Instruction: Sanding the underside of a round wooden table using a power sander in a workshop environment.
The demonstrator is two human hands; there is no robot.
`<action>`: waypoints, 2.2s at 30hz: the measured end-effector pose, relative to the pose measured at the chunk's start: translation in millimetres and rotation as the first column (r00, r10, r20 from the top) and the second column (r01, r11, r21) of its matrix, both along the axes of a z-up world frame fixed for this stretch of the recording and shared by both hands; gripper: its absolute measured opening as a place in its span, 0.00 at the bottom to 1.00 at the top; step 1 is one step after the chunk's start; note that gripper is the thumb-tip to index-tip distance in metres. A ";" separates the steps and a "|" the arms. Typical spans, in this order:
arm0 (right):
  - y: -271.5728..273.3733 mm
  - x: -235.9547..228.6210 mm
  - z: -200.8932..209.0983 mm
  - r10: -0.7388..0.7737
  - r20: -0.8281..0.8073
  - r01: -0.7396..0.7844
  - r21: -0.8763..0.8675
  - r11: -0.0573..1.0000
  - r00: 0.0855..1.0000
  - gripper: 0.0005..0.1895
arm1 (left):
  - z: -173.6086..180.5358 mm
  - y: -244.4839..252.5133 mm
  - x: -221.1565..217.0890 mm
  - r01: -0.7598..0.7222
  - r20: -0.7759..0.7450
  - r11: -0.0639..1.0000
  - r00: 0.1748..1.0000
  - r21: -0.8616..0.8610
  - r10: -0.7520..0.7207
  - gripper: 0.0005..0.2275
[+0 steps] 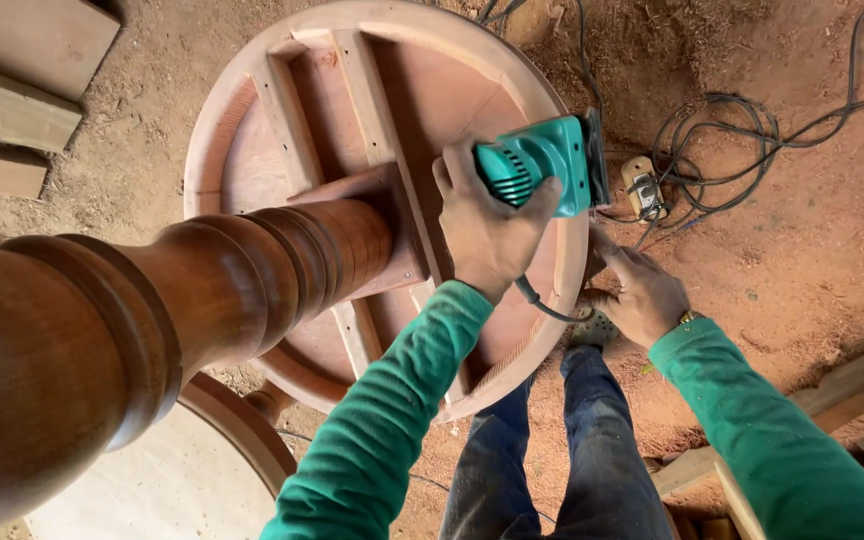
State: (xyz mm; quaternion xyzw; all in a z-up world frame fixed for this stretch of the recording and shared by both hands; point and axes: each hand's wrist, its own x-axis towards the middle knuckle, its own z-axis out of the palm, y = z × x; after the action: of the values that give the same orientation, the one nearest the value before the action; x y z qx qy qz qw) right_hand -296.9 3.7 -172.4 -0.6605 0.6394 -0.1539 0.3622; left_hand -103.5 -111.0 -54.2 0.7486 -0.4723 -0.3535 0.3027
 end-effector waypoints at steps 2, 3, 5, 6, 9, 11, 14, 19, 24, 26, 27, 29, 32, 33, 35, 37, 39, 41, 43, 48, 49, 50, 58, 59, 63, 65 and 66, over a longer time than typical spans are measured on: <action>5.6 -7.0 -19.2 0.035 -0.069 -0.032 0.034 0.999 0.997 0.48 | 7.5 9.6 -5.4 0.086 0.019 0.996 0.996 0.012 -0.086 0.35; 4.5 -4.5 -14.1 0.035 -0.066 -0.034 0.030 0.999 0.997 0.48 | 13.1 21.5 -2.5 0.085 0.022 0.996 0.996 0.008 -0.085 0.35; 1.9 -1.7 -3.8 -0.012 0.023 0.011 0.062 0.998 1.000 0.39 | 24.1 43.8 0.8 0.422 0.082 0.906 0.905 -0.038 -0.418 0.30; 5.0 -7.2 -24.1 -0.019 0.025 0.018 0.055 0.998 0.999 0.39 | 31.3 48.1 -0.5 0.429 0.087 0.902 0.902 -0.043 -0.424 0.30; 12.9 -9.9 -52.5 0.013 -0.137 -0.004 0.063 0.998 0.990 0.38 | 31.9 52.7 2.3 0.221 0.099 0.961 0.966 0.164 -0.239 0.33; 7.2 -2.1 -26.7 -0.016 -0.078 0.023 0.089 0.996 0.997 0.47 | 3.6 37.8 7.9 0.240 -0.381 0.971 0.899 0.008 -0.219 0.30; 0.7 1.1 -11.5 0.008 -0.034 -0.003 0.142 0.990 0.999 0.50 | -14.5 0.9 -7.0 0.024 0.112 0.995 0.993 0.094 -0.034 0.34; 2.1 -0.7 -13.8 0.032 -0.101 -0.021 0.113 0.993 0.994 0.45 | 25.9 9.1 -5.2 0.057 0.055 0.996 0.997 0.072 -0.061 0.34; 7.2 -7.8 -22.0 0.065 -0.106 -0.067 -0.010 0.998 0.992 0.34 | 14.5 68.7 10.2 0.250 0.049 0.966 0.966 0.060 -0.253 0.31; 2.7 -1.5 -1.2 0.041 -0.090 -0.043 -0.016 0.999 0.995 0.37 | 11.6 89.9 25.8 0.382 0.072 0.918 0.918 0.103 -0.390 0.31; 1.4 -2.0 -0.5 0.036 -0.090 -0.038 -0.013 0.999 0.995 0.37 | 13.7 97.2 31.2 0.387 0.070 0.916 0.916 0.105 -0.395 0.31; -2.8 -4.4 1.2 0.084 -0.086 -0.082 0.025 0.996 0.993 0.45 | 18.2 111.3 41.3 0.482 0.042 0.852 0.865 0.203 -0.500 0.31; 5.3 -2.7 -9.4 0.046 -0.129 -0.037 0.066 0.997 0.991 0.53 | 24.9 125.2 64.3 0.585 0.082 0.776 0.784 0.236 -0.616 0.32; 3.8 -2.0 -8.1 0.036 -0.134 -0.030 0.047 0.998 0.990 0.53 | 31.2 126.5 69.9 0.591 0.091 0.776 0.780 0.219 -0.619 0.32; 2.7 -1.4 -5.0 0.005 -0.088 -0.003 0.020 1.000 0.996 0.57 | 44.1 130.2 80.6 0.646 0.074 0.717 0.727 0.264 -0.682 0.30; -4.1 -2.4 7.8 0.028 -0.064 -0.029 -0.010 1.000 0.998 0.58 | 62.6 122.5 86.0 0.705 0.040 0.683 0.690 0.190 -0.723 0.31; -6.3 -3.9 8.8 0.058 -0.036 -0.060 -0.031 0.998 0.998 0.59 | 61.9 118.2 88.3 0.753 0.005 0.646 0.650 0.124 -0.760 0.31; -0.7 -4.5 -2.8 0.090 -0.114 -0.090 0.005 0.996 0.989 0.60 | 42.0 117.9 88.4 0.730 -0.092 0.678 0.684 0.092 -0.724 0.32; -2.1 -6.4 1.4 0.091 -0.080 -0.091 -0.004 0.996 0.993 0.59 | 32.4 100.7 77.3 0.700 -0.133 0.711 0.713 0.071 -0.689 0.34; 11.0 -19.1 -43.2 0.267 -0.347 -0.389 -0.354 0.850 0.899 0.26 | 33.7 79.7 44.6 0.515 -0.031 0.857 0.857 0.018 -0.514 0.31; 10.2 -19.1 -32.1 0.223 -0.381 -0.387 -0.431 0.815 0.897 0.28 | 34.3 81.8 38.2 0.511 0.042 0.859 0.859 -0.012 -0.510 0.32; 7.0 -18.2 -21.4 0.177 -0.408 -0.384 -0.506 0.772 0.895 0.30 | 34.6 82.4 32.7 0.512 0.117 0.858 0.855 -0.040 -0.505 0.34; -7.6 -1.8 29.8 0.202 0.091 -0.194 -0.087 0.977 0.975 0.62 | 51.0 154.6 53.2 0.708 0.323 0.697 0.638 0.112 -0.699 0.32; -9.8 2.3 34.6 0.211 0.084 -0.204 -0.091 0.975 0.974 0.65 | 59.3 164.5 60.0 0.734 0.348 0.660 0.585 0.157 -0.733 0.29; -1.8 -6.6 11.8 0.281 -0.138 -0.303 -0.179 0.936 0.950 0.59 | 64.4 217.8 48.3 0.758 0.391 0.601 0.488 0.253 -0.780 0.43; -11.3 6.1 13.8 0.269 0.392 -0.213 -0.183 0.960 0.880 0.53 | 71.8 231.1 27.8 0.687 0.436 0.694 0.568 0.216 -0.698 0.19; -9.5 9.8 6.2 0.282 0.408 -0.227 -0.180 0.957 0.868 0.53 | 65.9 241.7 27.8 0.671 0.441 0.704 0.573 0.232 -0.691 0.19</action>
State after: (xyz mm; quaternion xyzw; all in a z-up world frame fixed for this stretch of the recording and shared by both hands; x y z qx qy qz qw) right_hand -287.1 -5.9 -166.1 -0.7103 0.4401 -0.2865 0.4688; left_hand -75.7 130.7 11.7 0.5791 -0.7771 -0.2466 -0.0034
